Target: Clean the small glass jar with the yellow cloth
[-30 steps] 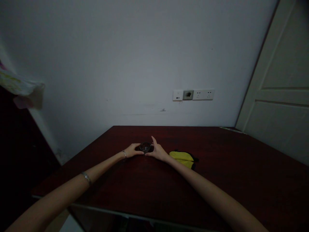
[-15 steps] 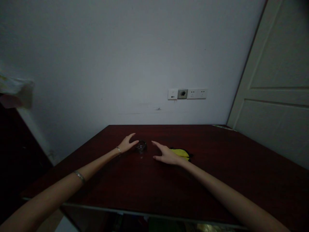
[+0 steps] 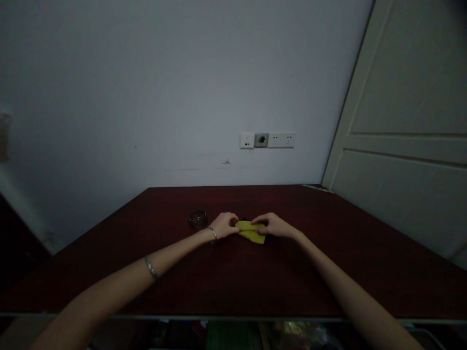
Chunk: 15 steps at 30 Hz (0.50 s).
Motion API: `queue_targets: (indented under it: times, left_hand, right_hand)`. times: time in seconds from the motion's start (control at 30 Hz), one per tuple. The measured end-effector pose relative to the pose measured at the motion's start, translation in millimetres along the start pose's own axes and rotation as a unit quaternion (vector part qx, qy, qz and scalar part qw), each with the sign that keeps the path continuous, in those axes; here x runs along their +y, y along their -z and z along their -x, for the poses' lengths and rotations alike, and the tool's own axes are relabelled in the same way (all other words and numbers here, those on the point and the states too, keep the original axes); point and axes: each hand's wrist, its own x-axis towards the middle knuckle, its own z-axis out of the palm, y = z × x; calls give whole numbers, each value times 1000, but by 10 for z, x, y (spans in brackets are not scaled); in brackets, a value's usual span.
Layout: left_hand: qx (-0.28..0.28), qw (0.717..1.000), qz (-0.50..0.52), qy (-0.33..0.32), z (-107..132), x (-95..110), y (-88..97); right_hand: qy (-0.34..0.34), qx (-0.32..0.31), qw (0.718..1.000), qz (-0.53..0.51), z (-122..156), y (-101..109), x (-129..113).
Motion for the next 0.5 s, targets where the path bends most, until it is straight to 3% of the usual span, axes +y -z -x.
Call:
queue_targets:
  times: [0.17,0.4,0.5]
  left_hand:
    - [-7,999,-19,26,-56,34,-223]
    - [-15,994,95,46,-34,-80,-210]
    - [7,983,171,61,-15,-108,-220]
  right_hand:
    - [30,-8,996,88,-19,-77,-6]
    - [35,47,991,124,-21,-110,-90]
    - [32,75,989,123,-35,-104,-120]
